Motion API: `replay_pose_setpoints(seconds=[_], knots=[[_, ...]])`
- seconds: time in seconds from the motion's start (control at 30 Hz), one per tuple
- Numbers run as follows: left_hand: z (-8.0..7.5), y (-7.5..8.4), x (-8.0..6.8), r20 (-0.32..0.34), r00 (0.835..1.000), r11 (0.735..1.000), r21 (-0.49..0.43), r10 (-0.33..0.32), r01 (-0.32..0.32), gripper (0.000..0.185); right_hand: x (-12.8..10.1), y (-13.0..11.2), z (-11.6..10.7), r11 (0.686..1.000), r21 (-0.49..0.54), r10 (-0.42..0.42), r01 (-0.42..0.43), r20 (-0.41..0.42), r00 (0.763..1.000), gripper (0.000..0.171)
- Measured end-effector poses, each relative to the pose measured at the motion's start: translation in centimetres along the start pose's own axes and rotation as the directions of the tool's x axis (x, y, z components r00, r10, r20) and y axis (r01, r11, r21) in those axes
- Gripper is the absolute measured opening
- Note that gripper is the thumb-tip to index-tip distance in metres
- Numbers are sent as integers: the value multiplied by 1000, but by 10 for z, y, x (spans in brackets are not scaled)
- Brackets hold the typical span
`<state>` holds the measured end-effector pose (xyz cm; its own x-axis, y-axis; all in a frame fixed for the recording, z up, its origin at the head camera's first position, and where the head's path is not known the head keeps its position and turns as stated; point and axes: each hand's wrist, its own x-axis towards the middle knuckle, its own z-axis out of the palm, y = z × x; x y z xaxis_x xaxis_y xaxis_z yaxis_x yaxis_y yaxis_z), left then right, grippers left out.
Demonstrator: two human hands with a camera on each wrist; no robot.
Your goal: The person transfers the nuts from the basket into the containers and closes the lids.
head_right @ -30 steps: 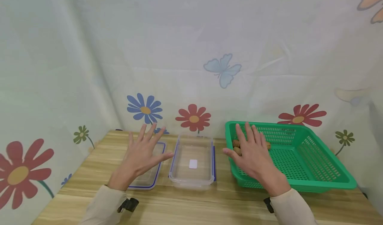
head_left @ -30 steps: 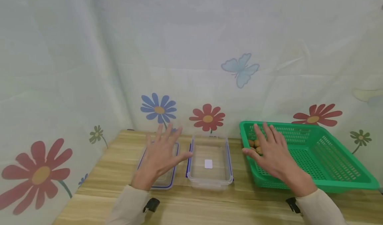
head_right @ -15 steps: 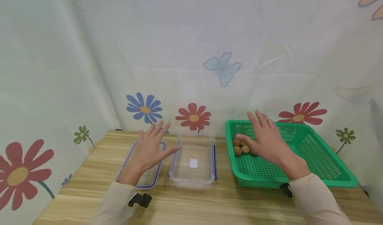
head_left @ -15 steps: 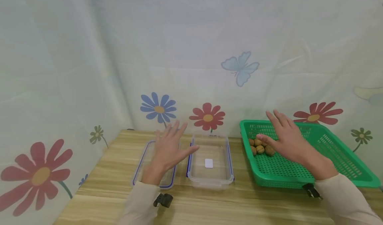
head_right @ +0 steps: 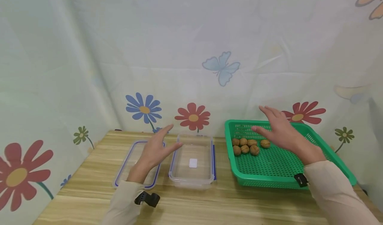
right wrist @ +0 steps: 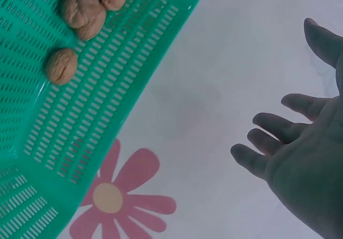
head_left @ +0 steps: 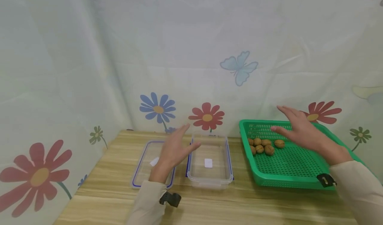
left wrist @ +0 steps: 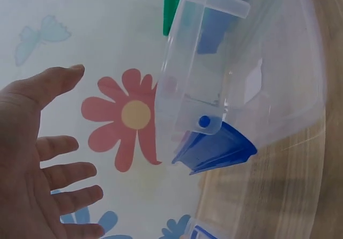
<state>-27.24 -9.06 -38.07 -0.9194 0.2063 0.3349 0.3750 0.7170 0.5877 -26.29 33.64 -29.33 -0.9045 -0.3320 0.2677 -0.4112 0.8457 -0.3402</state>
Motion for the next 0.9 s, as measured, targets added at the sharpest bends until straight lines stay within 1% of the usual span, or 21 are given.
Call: replay_pose_setpoints(seconds=[0.1, 0.27, 0.47, 0.6, 0.77, 0.9], knots=[[1, 0, -1, 8, 1000, 998, -53, -29, 30, 81, 4, 5, -3, 1000, 19, 1, -2, 11, 1000, 87], [6, -4, -1, 19, 997, 992, -108, -69, 71, 79, 9, 16, -6, 1000, 26, 14, -16, 43, 999, 84], [11, -9, -2, 17, 992, 972, -200, -124, 125, 73, 12, 27, -4, 996, 76, 33, -37, 57, 998, 74], [14, -13, -2, 15, 990, 962, -234, -141, 140, 65, 15, 35, -2, 994, 94, 46, -52, 64, 997, 71], [19, -17, -2, 3, 990, 958, -253, -139, 135, 56, 19, 44, 2, 995, 91, 37, -43, 60, 998, 65], [22, -19, -2, 7, 986, 941, -297, -166, 161, 54, 21, 50, 5, 995, 94, 23, -28, 59, 998, 58]])
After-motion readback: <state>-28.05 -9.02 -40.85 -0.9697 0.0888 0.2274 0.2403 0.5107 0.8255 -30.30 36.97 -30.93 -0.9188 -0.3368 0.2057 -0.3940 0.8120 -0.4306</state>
